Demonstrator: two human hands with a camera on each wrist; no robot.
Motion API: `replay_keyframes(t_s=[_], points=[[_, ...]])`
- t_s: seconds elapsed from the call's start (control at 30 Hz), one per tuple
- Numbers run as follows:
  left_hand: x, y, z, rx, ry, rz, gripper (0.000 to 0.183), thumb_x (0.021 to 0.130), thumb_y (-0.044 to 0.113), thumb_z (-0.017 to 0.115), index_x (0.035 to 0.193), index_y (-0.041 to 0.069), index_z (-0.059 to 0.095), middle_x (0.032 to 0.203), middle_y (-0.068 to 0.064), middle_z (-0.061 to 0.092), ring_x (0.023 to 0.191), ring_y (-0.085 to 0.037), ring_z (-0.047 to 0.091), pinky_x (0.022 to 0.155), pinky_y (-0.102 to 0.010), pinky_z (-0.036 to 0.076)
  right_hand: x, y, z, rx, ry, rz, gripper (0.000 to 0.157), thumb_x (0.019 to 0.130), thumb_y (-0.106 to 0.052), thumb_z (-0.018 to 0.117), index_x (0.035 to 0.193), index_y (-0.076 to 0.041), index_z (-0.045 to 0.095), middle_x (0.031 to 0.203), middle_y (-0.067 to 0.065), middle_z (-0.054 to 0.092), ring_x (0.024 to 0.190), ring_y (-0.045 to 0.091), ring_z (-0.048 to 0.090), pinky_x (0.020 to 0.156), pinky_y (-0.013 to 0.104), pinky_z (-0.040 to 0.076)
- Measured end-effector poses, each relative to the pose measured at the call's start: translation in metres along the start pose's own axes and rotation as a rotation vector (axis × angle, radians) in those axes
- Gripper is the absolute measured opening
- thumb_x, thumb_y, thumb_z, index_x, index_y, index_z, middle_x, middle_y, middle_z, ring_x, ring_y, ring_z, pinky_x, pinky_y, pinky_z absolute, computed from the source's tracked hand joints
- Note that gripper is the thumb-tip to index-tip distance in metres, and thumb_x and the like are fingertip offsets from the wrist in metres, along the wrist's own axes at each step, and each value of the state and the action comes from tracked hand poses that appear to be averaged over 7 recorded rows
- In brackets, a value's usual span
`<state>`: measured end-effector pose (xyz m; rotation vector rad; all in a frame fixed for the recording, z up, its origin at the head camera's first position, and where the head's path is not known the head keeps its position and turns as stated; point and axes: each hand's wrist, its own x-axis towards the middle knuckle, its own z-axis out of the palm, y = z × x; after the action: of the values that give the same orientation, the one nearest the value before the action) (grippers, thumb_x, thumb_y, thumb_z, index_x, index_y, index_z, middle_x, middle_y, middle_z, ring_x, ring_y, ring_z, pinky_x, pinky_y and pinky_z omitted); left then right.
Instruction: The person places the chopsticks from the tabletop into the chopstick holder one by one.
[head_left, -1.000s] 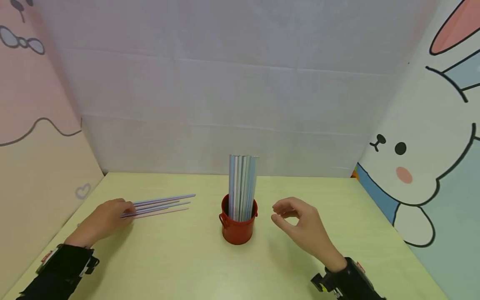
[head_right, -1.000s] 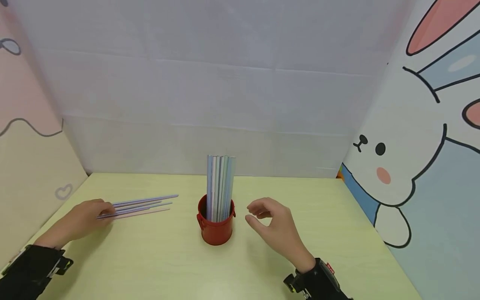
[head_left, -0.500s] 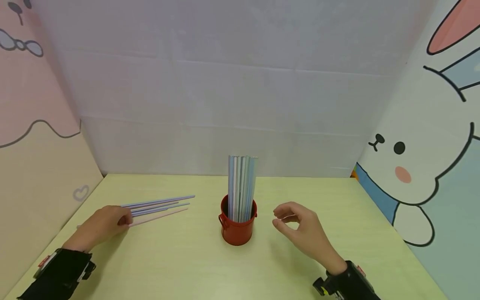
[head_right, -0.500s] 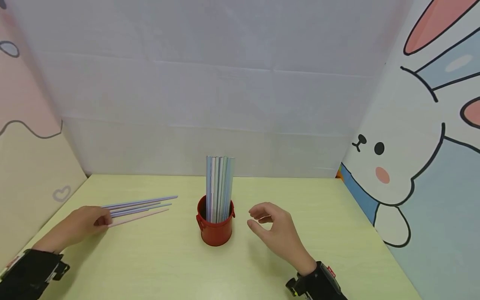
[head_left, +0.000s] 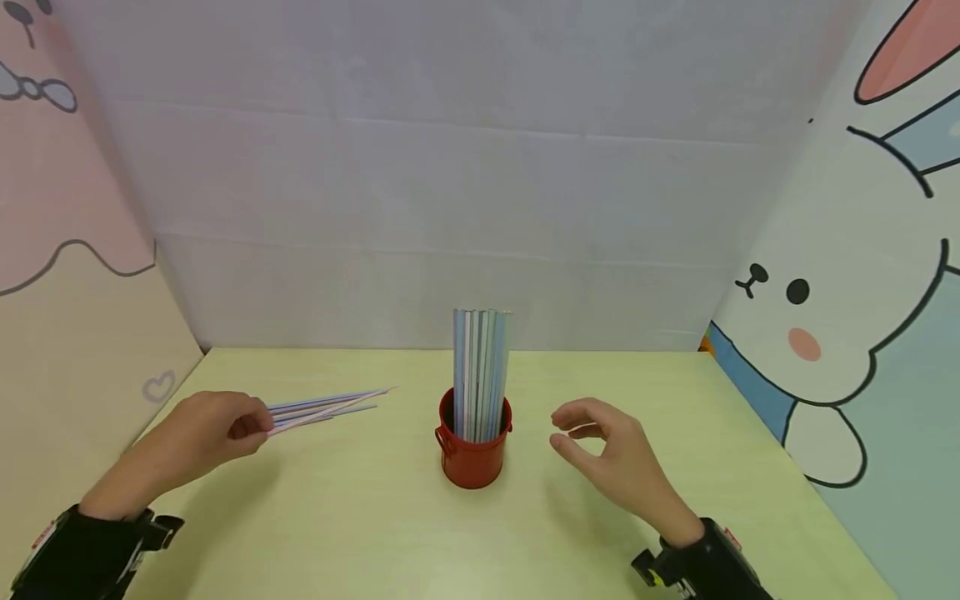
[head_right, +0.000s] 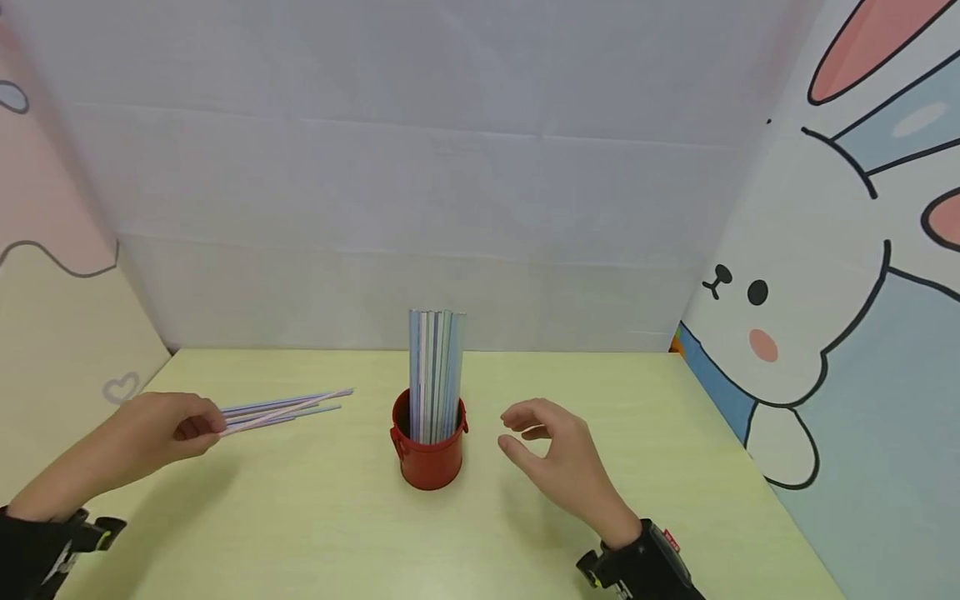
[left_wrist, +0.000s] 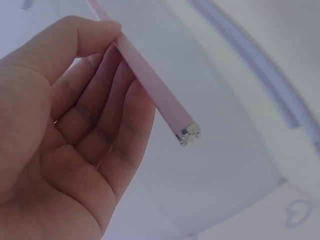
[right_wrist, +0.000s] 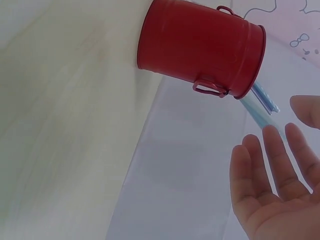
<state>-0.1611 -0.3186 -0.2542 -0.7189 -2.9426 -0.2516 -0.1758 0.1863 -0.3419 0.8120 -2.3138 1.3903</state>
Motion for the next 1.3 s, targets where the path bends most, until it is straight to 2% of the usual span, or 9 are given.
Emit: replay_keyframes(t_s=[0.2,0.37,0.5,0.6,0.77,0.87,0.93,1.1,1.3], points=[[0.006,0.048,-0.024,0.031,0.119,0.124,0.034,0.073,0.006,0.076,0.082,0.033,0.059,0.074,0.023,0.052,0.064,0.006,0.048,0.055,-0.019,0.046,0.003,-0.012,-0.003,0.013,0.007,-0.027,0.027,0.085,-0.018,0.074,0.108,-0.019,0.062,0.102,-0.004,0.064,0.092,0.016,0.062,0.076,0.040,0.055],[0.012,0.086,-0.027,0.026,0.184,0.234,0.036,0.070,0.004,0.074,0.081,0.034,0.058,0.075,0.024,0.049,0.064,0.005,0.046,0.054,-0.015,0.044,0.007,-0.027,-0.003,-0.016,-0.004,-0.093,0.029,0.084,-0.017,0.074,0.110,-0.022,0.062,0.104,-0.006,0.064,0.094,0.012,0.060,0.077,0.038,0.055],[0.020,0.112,-0.017,0.009,0.187,0.304,0.031,0.070,0.006,0.072,0.080,0.032,0.059,0.077,0.023,0.049,0.064,0.004,0.046,0.054,-0.014,0.043,0.010,-0.042,-0.001,-0.073,-0.018,-0.178,0.031,0.084,-0.018,0.075,0.111,-0.025,0.062,0.106,-0.011,0.062,0.095,0.010,0.058,0.077,0.034,0.054],[0.030,0.132,-0.007,-0.018,0.133,0.336,0.027,0.072,0.006,0.071,0.078,0.030,0.060,0.076,0.021,0.050,0.065,0.002,0.046,0.055,-0.015,0.043,0.012,-0.053,0.003,-0.095,-0.033,-0.235,0.033,0.083,-0.018,0.075,0.111,-0.027,0.061,0.106,-0.014,0.060,0.096,0.007,0.056,0.077,0.031,0.053],[0.050,0.164,0.012,-0.057,0.007,0.329,0.020,0.075,0.009,0.074,0.077,0.025,0.062,0.073,0.018,0.050,0.064,-0.001,0.044,0.056,-0.017,0.044,0.013,-0.068,0.017,-0.126,-0.102,-0.323,0.033,0.082,-0.020,0.076,0.110,-0.026,0.062,0.104,-0.014,0.057,0.098,0.004,0.052,0.080,0.025,0.050],[0.062,0.181,0.023,-0.078,-0.031,0.332,0.018,0.076,0.010,0.074,0.076,0.023,0.062,0.072,0.016,0.051,0.065,-0.003,0.045,0.058,-0.017,0.044,0.013,-0.072,0.027,-0.161,-0.144,-0.340,0.029,0.081,-0.021,0.077,0.107,-0.023,0.063,0.103,-0.012,0.057,0.097,0.004,0.051,0.081,0.023,0.050],[0.068,0.189,0.029,-0.088,-0.031,0.344,0.019,0.076,0.010,0.074,0.074,0.022,0.060,0.070,0.015,0.050,0.064,-0.005,0.044,0.057,-0.018,0.042,0.013,-0.073,0.031,-0.181,-0.163,-0.328,0.027,0.080,-0.020,0.078,0.104,-0.021,0.064,0.100,-0.011,0.057,0.094,0.005,0.050,0.079,0.022,0.050],[0.077,0.204,0.040,-0.098,0.031,0.394,0.022,0.073,0.006,0.071,0.070,0.021,0.056,0.068,0.012,0.048,0.063,-0.006,0.041,0.055,-0.019,0.036,0.012,-0.075,0.038,-0.225,-0.204,-0.293,0.018,0.079,-0.019,0.079,0.092,-0.021,0.066,0.092,-0.011,0.059,0.086,0.004,0.049,0.073,0.020,0.048],[0.081,0.213,0.044,-0.133,0.069,0.411,0.022,0.072,0.003,0.071,0.070,0.020,0.057,0.068,0.011,0.050,0.063,-0.006,0.042,0.057,-0.019,0.035,0.013,-0.077,0.039,-0.255,-0.243,-0.275,0.015,0.079,-0.016,0.079,0.088,-0.020,0.068,0.087,-0.013,0.061,0.083,0.004,0.052,0.074,0.020,0.049]])
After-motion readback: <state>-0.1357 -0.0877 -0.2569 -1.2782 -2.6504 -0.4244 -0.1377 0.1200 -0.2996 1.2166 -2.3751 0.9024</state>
